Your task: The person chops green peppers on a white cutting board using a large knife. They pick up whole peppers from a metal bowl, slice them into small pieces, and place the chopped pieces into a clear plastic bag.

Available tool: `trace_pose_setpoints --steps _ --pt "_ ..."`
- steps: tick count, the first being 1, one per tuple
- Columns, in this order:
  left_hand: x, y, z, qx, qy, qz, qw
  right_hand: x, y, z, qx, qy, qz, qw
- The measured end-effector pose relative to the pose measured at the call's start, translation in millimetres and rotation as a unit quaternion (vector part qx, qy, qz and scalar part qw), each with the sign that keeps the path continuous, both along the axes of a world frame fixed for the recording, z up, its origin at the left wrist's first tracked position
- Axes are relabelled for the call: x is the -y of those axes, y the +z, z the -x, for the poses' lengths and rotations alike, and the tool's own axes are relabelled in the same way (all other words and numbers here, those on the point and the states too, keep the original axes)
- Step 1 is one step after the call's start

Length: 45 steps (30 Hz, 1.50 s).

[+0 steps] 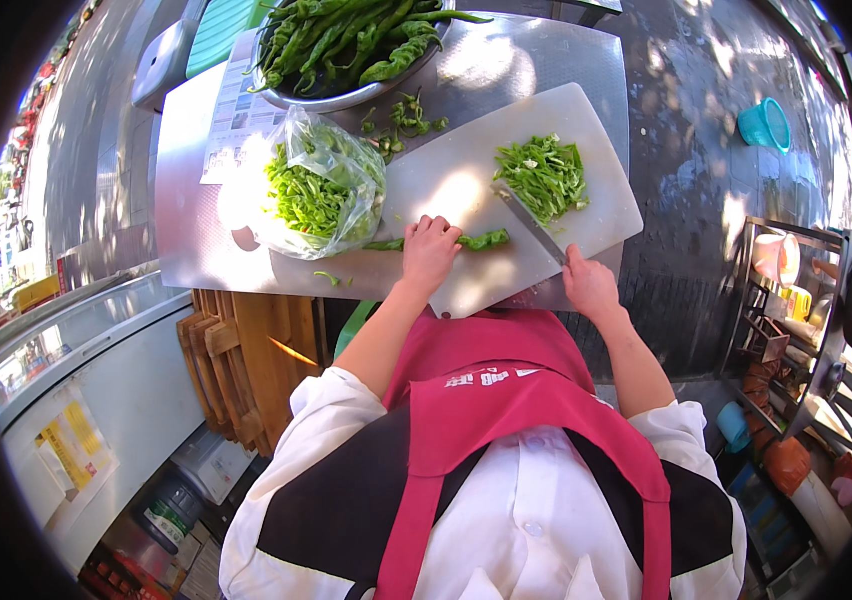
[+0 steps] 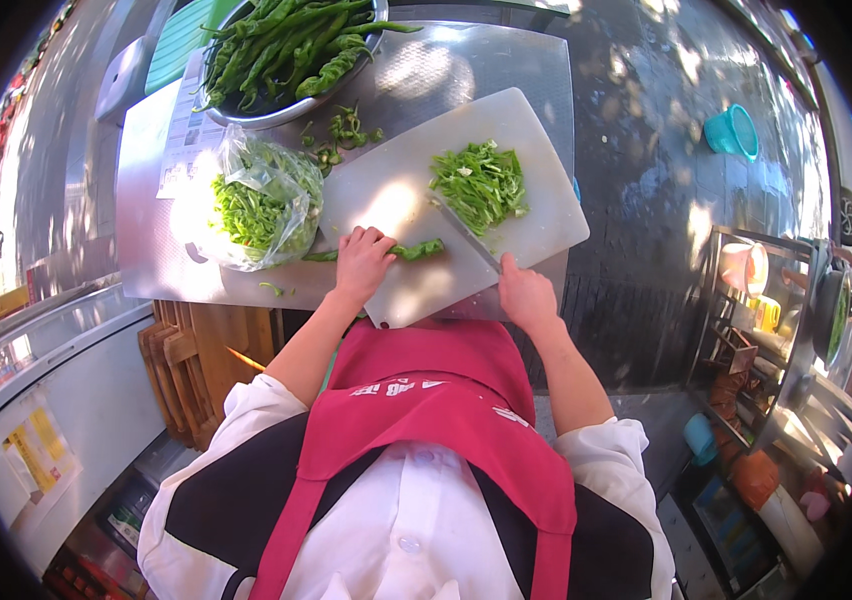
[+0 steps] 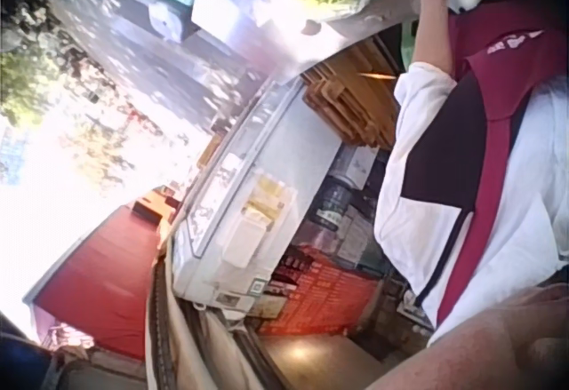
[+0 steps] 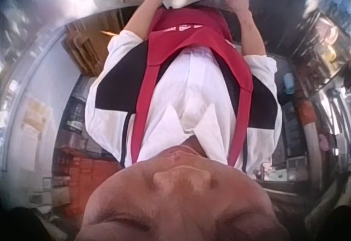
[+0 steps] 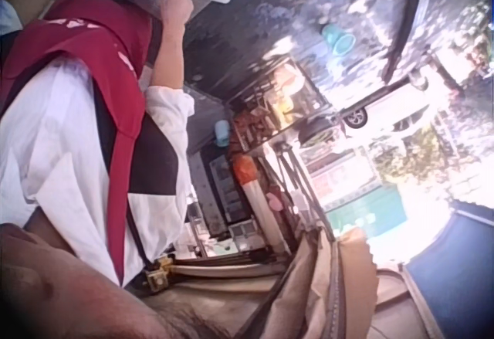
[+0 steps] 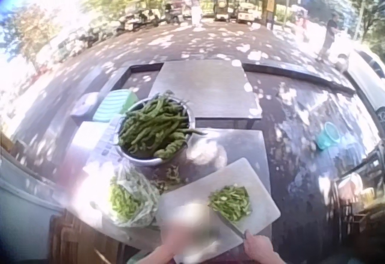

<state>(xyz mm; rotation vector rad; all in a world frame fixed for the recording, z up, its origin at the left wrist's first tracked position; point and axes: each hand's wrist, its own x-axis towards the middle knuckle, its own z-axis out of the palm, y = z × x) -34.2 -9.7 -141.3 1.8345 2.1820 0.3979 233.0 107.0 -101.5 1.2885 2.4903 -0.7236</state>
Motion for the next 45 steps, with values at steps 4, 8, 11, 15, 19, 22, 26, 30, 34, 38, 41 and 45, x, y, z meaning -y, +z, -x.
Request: trace_pose_setpoints --steps 4,8,11,15,19,22,26,30,34,38,41,45 --pt "-24.2 -1.5 -19.1 -0.028 -0.002 -0.072 0.997 -21.6 7.2 -2.2 0.008 -0.029 -0.007 1.0" --pt "-38.1 1.3 -39.0 -0.039 -0.003 -0.013 0.999 -24.3 10.9 -1.6 0.023 -0.04 -0.006 0.999" --pt "-33.7 9.9 -45.6 0.032 0.026 -0.087 0.995 -22.7 14.7 -2.3 0.014 -0.034 -0.001 0.999" --pt "-34.2 2.6 -48.3 0.026 0.028 -0.065 0.997 -24.0 32.7 1.8 0.008 0.012 0.01 1.0" --pt "-39.3 -12.2 -47.0 -0.027 0.007 -0.07 0.997 -34.0 53.6 15.9 0.039 0.093 0.011 0.995" --pt "-41.8 -2.1 -38.1 -0.075 -0.03 -0.057 0.995 -45.1 59.1 23.2 0.051 0.149 0.009 0.987" --pt "-37.4 0.8 -38.8 -0.1 -0.031 -0.029 0.994 -54.4 63.7 34.3 0.067 0.21 0.016 0.975" --pt "-37.4 -0.6 -43.5 -0.102 -0.004 -0.012 0.995 -65.9 70.4 52.4 0.121 0.243 0.044 0.961" --pt "-34.9 -6.2 -46.5 -0.1 0.009 -0.023 0.995 -74.6 79.4 61.7 0.135 0.264 0.065 0.953" --pt "-30.7 -13.5 -48.4 -0.101 0.022 -0.055 0.993 -70.9 67.1 64.6 0.138 0.261 0.065 0.953" --pt "-38.3 -8.0 -46.9 -0.095 0.007 -0.036 0.995 -58.4 10.9 50.6 0.101 0.235 0.044 0.966" --pt "-35.5 -8.0 -43.5 -0.081 -0.006 -0.026 0.996 -65.8 3.6 62.8 0.007 0.252 0.03 0.967"
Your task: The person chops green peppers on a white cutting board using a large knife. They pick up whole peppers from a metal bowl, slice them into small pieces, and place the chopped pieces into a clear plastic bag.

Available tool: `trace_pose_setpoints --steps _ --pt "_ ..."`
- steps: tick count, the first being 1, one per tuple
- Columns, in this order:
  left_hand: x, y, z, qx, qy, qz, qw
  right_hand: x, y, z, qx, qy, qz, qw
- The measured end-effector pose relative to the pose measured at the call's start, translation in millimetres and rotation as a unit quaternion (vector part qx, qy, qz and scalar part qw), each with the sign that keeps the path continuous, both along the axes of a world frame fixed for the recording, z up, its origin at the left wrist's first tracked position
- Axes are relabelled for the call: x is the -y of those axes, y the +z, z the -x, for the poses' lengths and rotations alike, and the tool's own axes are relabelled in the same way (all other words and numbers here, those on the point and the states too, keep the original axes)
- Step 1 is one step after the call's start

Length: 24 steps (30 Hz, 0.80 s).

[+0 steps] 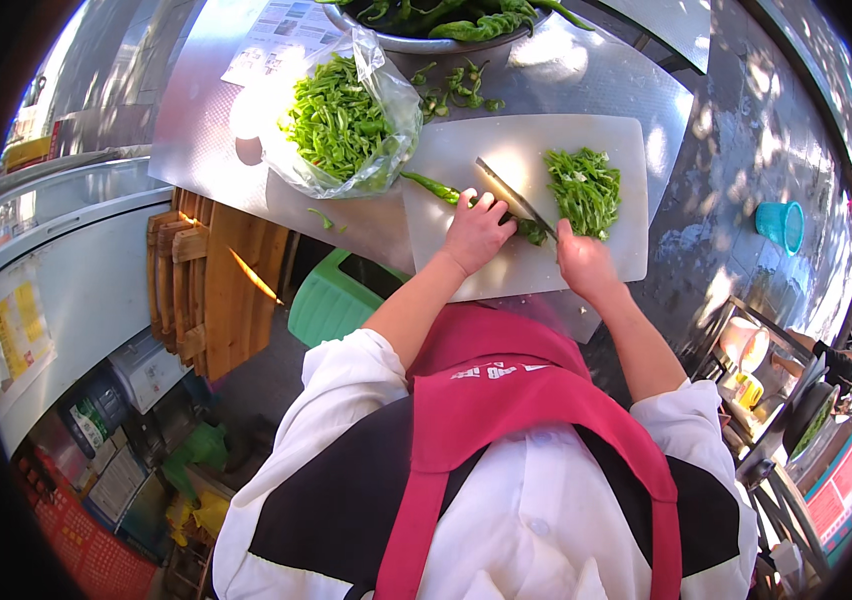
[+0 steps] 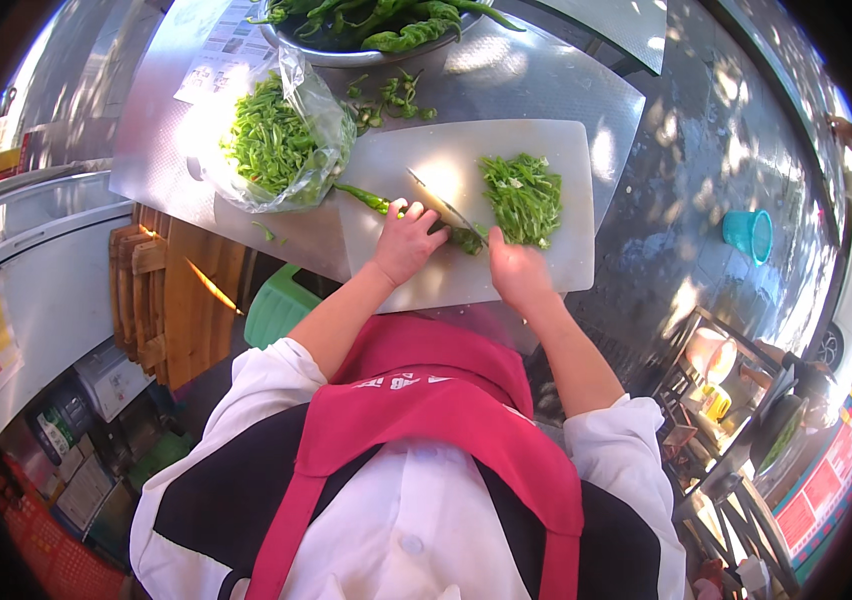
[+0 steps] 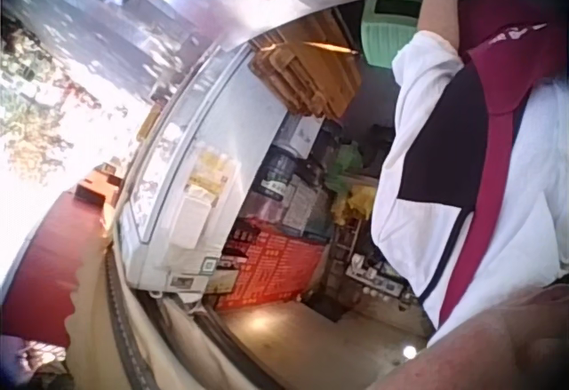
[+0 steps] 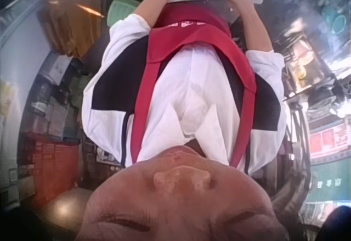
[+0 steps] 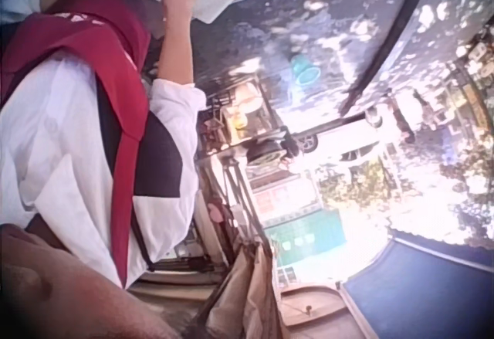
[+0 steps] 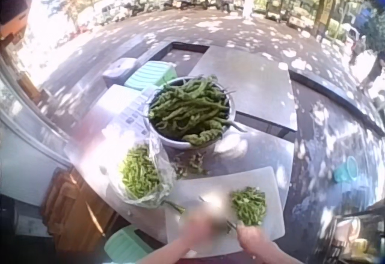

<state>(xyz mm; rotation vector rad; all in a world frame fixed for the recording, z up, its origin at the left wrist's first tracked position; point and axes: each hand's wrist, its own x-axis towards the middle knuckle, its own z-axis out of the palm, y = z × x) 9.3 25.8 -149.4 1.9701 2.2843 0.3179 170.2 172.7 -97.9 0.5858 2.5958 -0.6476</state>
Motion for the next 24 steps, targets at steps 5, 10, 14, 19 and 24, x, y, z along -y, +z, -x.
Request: trace_pose_setpoints --steps 5,10,14,19,24 --pt "0.3 0.9 0.1 0.005 0.014 -0.038 0.999 13.1 4.5 8.2 0.035 -0.057 0.007 0.998" --pt "9.5 -5.2 -0.7 0.01 0.02 -0.048 0.999 1.6 27.2 27.6 0.067 -0.048 0.034 0.996" --pt "6.3 -0.2 -1.5 0.026 0.021 -0.041 0.999 21.8 -15.1 2.8 -0.001 -0.104 0.029 0.994" --pt "15.4 4.1 -1.0 0.065 0.019 -0.048 0.997 17.5 -22.9 -2.7 -0.054 -0.111 0.025 0.992" --pt "17.3 1.0 -10.1 0.091 0.046 -0.096 0.99 17.7 -1.8 -4.4 -0.023 -0.104 0.023 0.994"
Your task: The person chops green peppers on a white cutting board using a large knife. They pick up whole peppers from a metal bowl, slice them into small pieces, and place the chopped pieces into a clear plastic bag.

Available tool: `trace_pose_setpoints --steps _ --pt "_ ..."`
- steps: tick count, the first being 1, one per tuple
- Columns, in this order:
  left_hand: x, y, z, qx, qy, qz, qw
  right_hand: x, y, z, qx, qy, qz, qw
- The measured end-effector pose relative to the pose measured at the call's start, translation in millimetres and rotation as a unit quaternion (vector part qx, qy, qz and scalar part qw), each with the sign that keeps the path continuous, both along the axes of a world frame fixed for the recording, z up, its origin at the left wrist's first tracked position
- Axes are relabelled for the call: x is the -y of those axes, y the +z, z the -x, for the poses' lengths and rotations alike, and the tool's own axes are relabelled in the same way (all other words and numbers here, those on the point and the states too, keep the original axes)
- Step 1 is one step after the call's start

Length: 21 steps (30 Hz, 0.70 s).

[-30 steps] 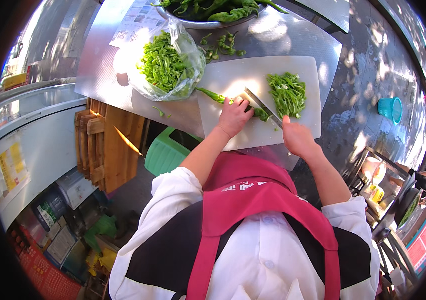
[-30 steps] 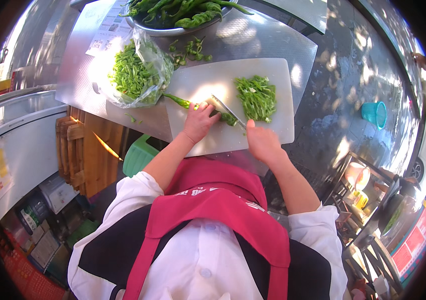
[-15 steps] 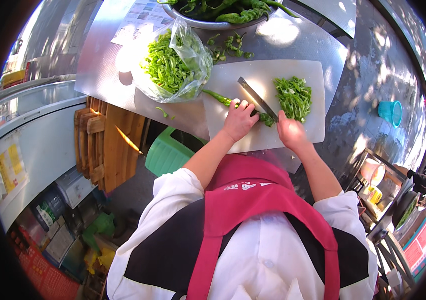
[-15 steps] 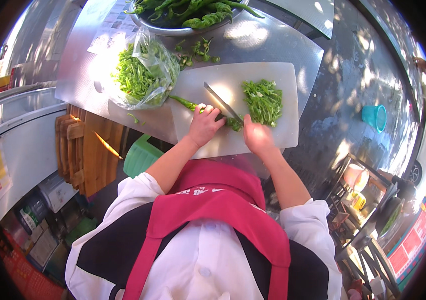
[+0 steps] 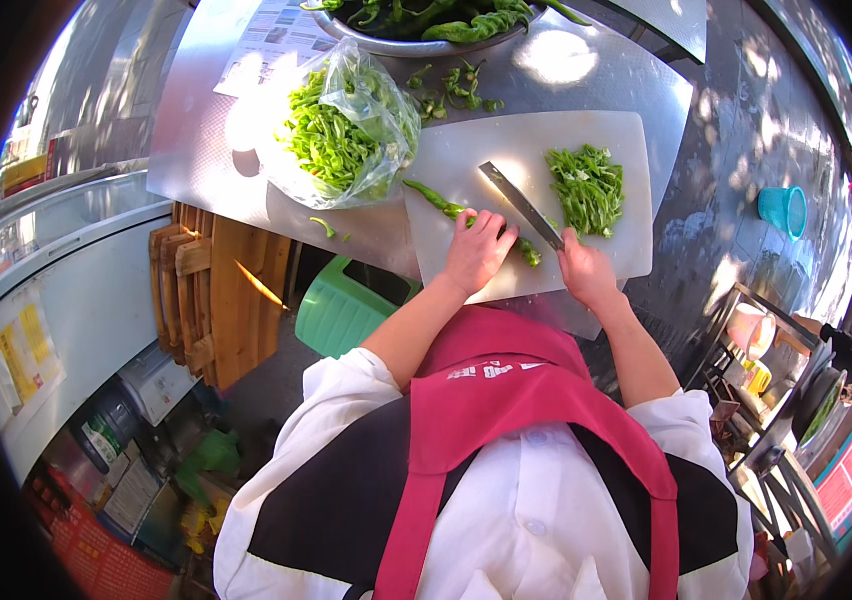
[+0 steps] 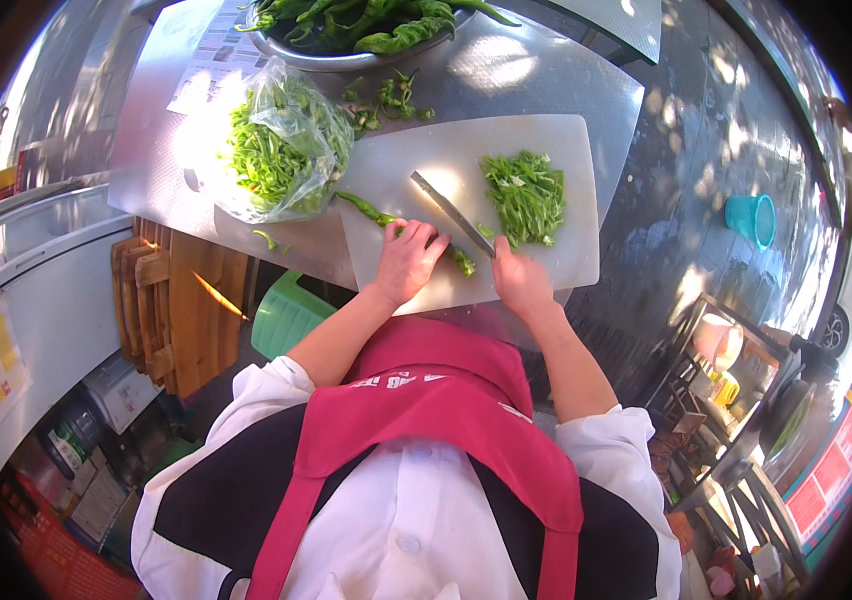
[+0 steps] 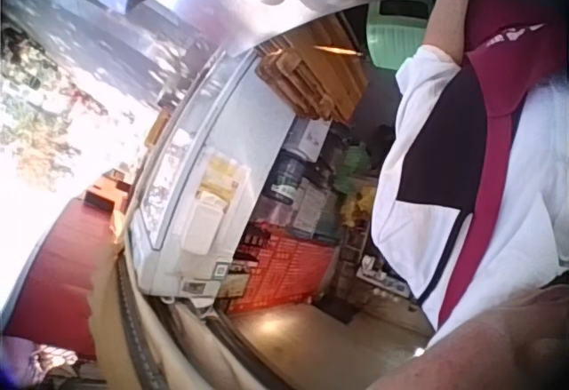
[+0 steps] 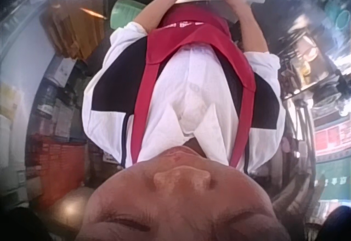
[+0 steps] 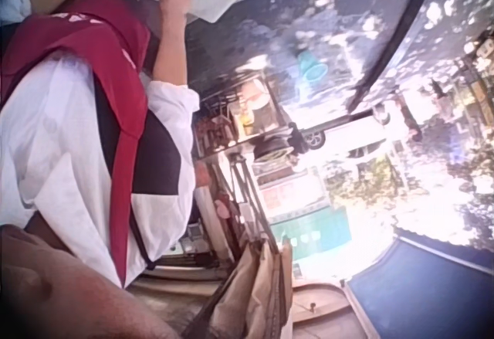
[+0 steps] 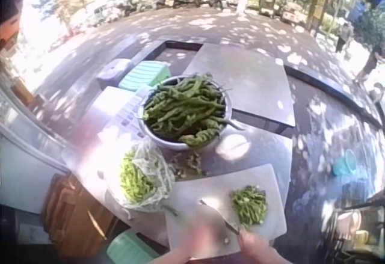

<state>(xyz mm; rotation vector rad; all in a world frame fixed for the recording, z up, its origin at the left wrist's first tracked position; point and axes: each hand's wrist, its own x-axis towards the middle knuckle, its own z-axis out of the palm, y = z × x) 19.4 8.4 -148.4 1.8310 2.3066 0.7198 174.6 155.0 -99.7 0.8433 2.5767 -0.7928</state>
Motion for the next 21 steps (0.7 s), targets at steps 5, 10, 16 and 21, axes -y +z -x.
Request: trace_pose_setpoints --steps 5,10,16,21 --pt "-15.6 9.1 3.5 -0.011 -0.011 -0.008 1.0 -10.0 54.4 12.4 0.095 0.063 -0.012 0.993" --pt "-19.4 1.8 -1.0 0.03 -0.04 0.019 0.999 1.6 59.0 12.6 0.164 0.059 -0.007 0.985" --pt "-17.0 -2.0 -3.6 0.031 -0.038 0.01 0.999 14.4 -6.0 -0.5 -0.012 0.019 -0.036 0.999" --pt "-14.7 -4.6 -8.4 0.018 -0.012 0.008 1.0 21.3 3.0 -0.5 0.02 0.002 -0.041 0.999"
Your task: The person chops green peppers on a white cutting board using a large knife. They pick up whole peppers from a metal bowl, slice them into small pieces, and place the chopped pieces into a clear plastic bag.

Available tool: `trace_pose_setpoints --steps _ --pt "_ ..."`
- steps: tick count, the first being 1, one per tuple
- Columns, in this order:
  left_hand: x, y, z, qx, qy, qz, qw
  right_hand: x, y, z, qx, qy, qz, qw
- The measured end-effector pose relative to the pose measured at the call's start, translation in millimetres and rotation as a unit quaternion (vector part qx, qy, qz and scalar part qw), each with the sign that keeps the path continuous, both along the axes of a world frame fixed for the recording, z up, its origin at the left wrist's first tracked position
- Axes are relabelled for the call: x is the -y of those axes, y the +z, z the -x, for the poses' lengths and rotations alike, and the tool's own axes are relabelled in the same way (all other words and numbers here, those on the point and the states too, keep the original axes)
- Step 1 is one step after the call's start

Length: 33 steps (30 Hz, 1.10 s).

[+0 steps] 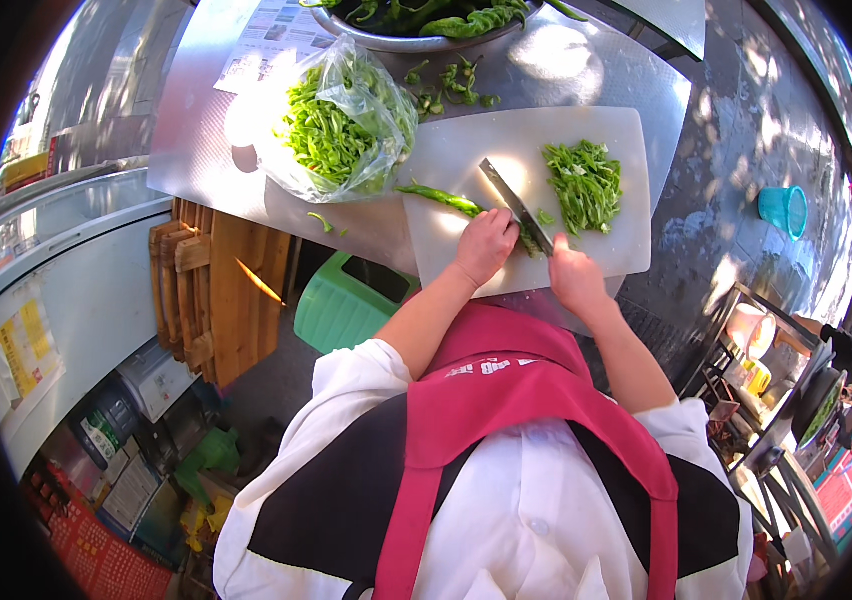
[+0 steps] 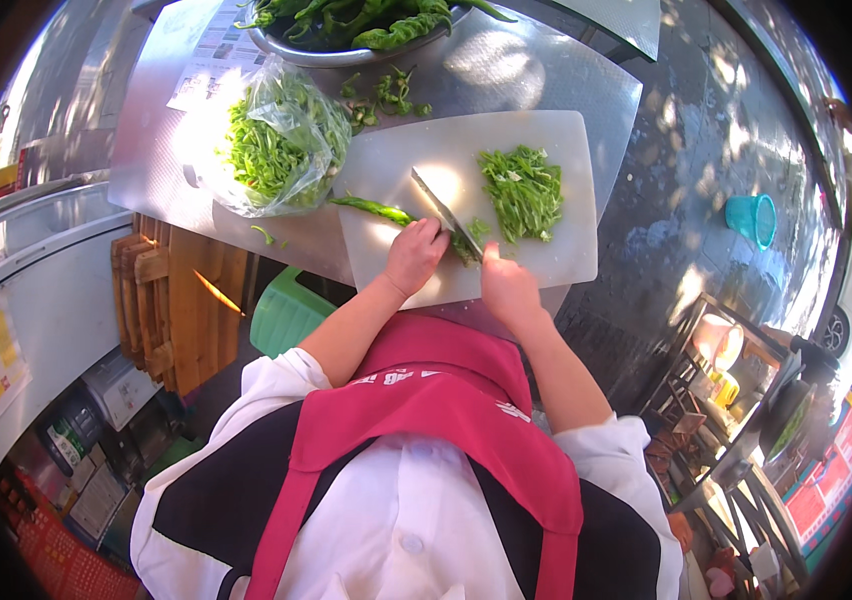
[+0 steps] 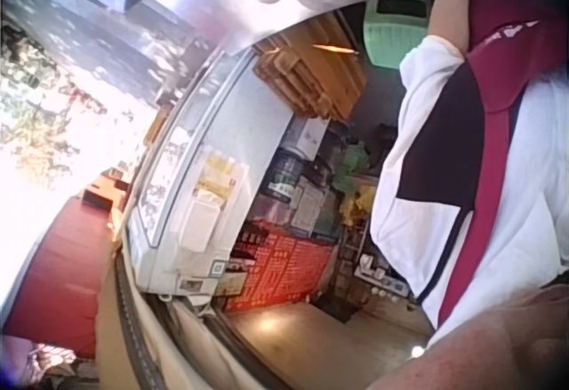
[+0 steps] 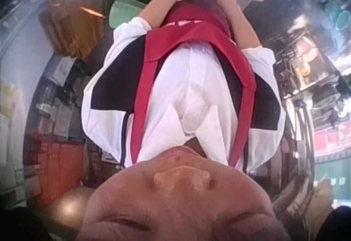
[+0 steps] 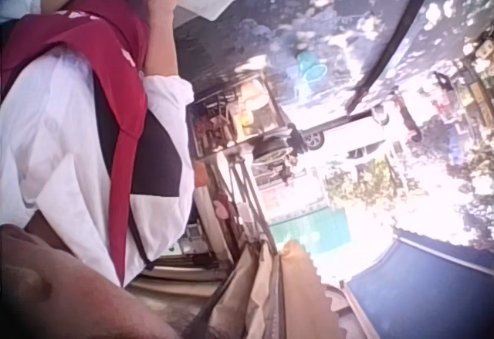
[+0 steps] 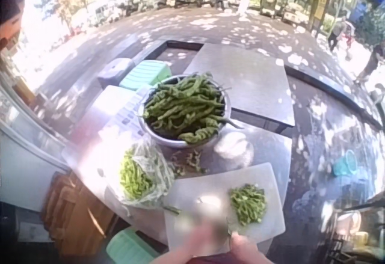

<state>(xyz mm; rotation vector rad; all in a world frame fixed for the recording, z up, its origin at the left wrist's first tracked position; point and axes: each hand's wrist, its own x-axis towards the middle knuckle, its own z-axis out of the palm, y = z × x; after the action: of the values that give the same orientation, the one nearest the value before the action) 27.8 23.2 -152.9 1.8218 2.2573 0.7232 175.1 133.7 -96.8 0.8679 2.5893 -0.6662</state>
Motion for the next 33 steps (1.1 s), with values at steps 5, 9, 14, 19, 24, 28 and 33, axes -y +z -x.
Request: trace_pose_setpoints --steps 5,9,14,19,24,28,33 --pt "4.3 -1.6 -2.4 0.002 0.012 -0.005 1.0 -4.8 10.3 9.0 -0.004 0.0 0.028 1.0" --pt "0.9 -4.7 -5.9 0.018 0.03 -0.019 0.999 3.2 -9.6 0.6 0.003 -0.031 0.037 0.999" --pt "-10.1 -0.2 0.5 0.005 0.072 -0.03 0.997 -30.9 -6.9 8.0 -0.036 0.01 0.037 0.999" --pt "2.4 -6.5 -3.1 -0.017 0.03 -0.037 0.999 -28.6 30.1 14.1 -0.023 0.04 0.023 0.999" --pt "12.0 -8.8 -4.1 -0.006 0.001 -0.054 0.999 -6.9 10.7 1.2 0.08 -0.003 0.027 0.996" --pt "16.1 -6.7 -3.6 0.024 -0.011 -0.017 1.0 -8.7 -1.7 15.2 -0.009 -0.016 0.041 0.999" --pt "15.0 -6.5 -1.7 0.036 0.004 -0.014 0.999 -2.9 5.4 10.7 0.014 0.034 -0.015 0.999"
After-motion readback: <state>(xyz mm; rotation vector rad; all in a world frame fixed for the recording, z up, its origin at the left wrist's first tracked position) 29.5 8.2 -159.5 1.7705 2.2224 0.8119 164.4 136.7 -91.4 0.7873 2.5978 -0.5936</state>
